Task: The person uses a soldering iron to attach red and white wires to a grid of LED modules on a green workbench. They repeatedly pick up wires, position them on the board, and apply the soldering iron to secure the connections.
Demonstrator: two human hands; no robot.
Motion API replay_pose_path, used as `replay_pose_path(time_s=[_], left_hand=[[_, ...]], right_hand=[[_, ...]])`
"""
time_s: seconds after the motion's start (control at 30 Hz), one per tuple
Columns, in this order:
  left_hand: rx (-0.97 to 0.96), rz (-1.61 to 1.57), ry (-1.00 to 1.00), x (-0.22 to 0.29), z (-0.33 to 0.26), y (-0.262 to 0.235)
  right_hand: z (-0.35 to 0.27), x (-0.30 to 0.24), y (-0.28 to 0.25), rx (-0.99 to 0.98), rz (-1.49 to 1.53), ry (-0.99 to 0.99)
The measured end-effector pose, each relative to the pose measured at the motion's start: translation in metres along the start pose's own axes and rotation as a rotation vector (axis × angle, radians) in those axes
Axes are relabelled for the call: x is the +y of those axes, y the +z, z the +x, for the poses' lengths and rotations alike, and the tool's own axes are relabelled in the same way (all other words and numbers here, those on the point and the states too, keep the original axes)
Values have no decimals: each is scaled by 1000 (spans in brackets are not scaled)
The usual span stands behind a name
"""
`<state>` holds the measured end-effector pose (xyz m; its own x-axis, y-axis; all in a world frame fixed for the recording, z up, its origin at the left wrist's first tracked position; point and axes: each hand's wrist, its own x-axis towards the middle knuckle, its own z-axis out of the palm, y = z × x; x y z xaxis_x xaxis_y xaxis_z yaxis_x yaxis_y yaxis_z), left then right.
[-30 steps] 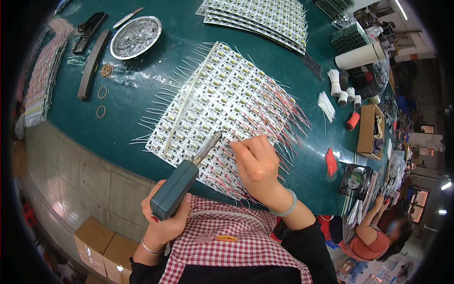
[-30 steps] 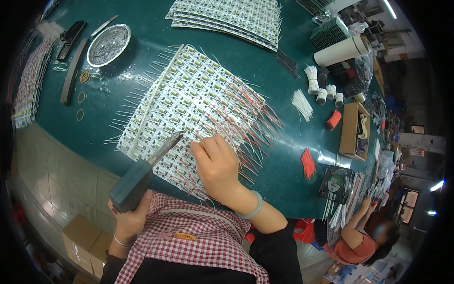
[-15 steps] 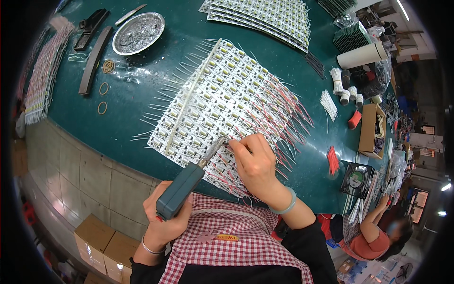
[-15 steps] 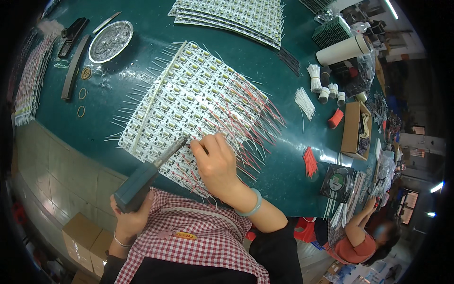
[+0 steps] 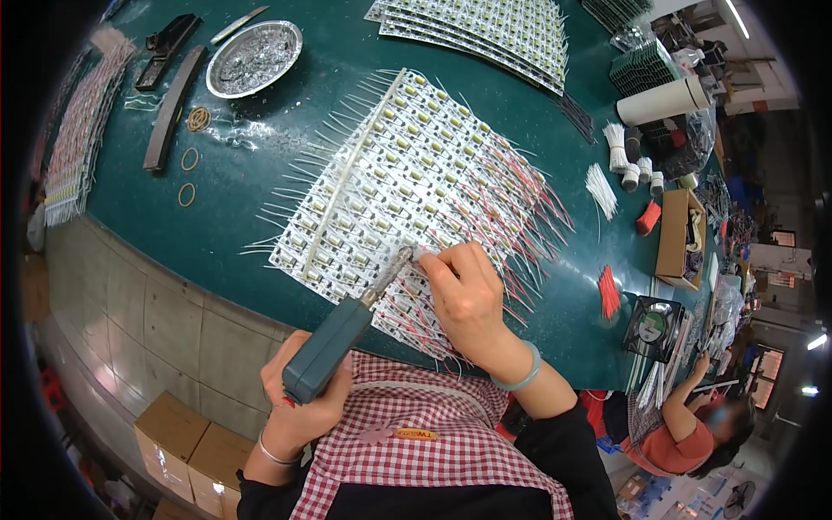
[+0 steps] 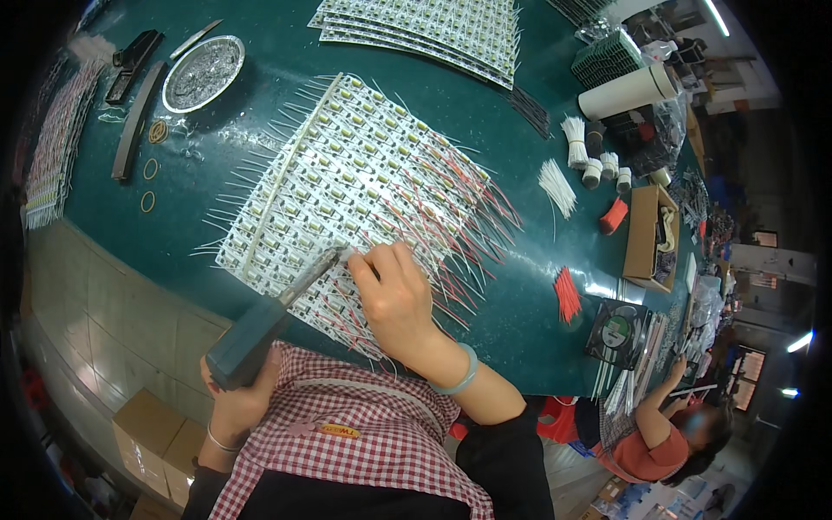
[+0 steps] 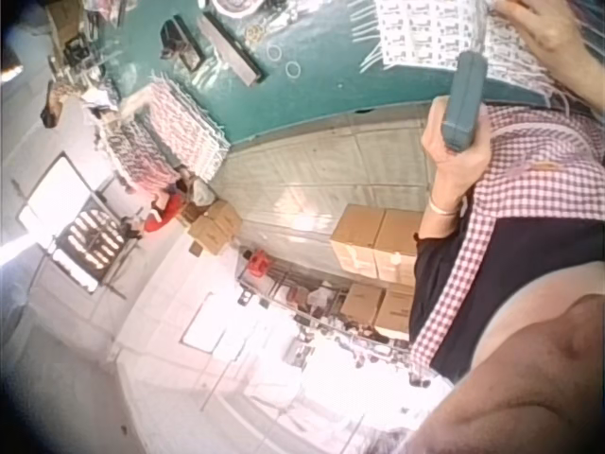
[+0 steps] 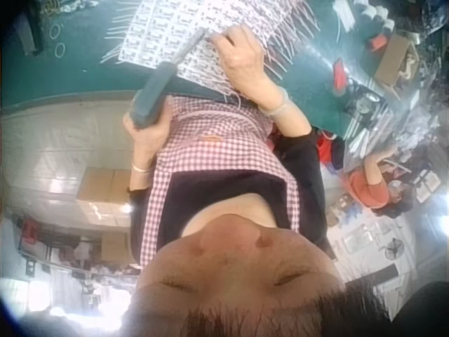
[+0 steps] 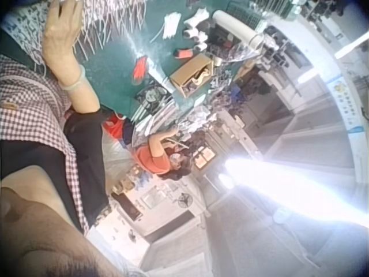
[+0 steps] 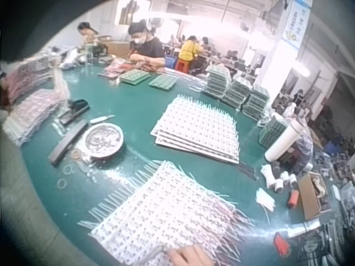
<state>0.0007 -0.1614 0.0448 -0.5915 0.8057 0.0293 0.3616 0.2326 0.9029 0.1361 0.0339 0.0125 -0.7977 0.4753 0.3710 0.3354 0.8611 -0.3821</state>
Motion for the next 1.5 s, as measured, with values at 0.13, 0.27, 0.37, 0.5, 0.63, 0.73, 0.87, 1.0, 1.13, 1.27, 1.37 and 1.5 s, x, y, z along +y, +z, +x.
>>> replay_pose_path(time_s=[0.13,0.27,0.37,0.5,0.63,0.73,0.87,1.0,1.13,1.27,1.37,1.5], left_hand=[[10,-11,-13,-2,-4,-4],[8,-45,-58,-1,-7,-5],[13,-58,-61,0,-10,-6],[5,-48,-41,1,-9,-7],[15,-55,-57,0,-11,-9],[14,-31,-27,-2,-14,-11],[8,-16,-8,0,-14,-12],[14,-36,17,0,-14,-11],[33,-67,7,0,-14,-9],[39,-73,-3,-1,-14,-8],[33,-71,-11,-2,-15,-9],[26,-68,-25,-1,-14,-9]], right_hand=[[0,0,-1,-2,12,-7],[-1,0,1,9,16,-6],[0,-1,2,12,20,-9],[-1,-2,0,39,17,5],[-2,-12,-6,80,13,-22],[-5,-15,-2,78,47,-18],[-8,-14,3,61,54,-13],[-7,-14,4,57,44,-17],[-8,-14,4,43,33,-22],[-8,-14,4,38,28,-31],[-9,-15,4,36,-8,-45],[-9,-18,4,17,-68,-58]])
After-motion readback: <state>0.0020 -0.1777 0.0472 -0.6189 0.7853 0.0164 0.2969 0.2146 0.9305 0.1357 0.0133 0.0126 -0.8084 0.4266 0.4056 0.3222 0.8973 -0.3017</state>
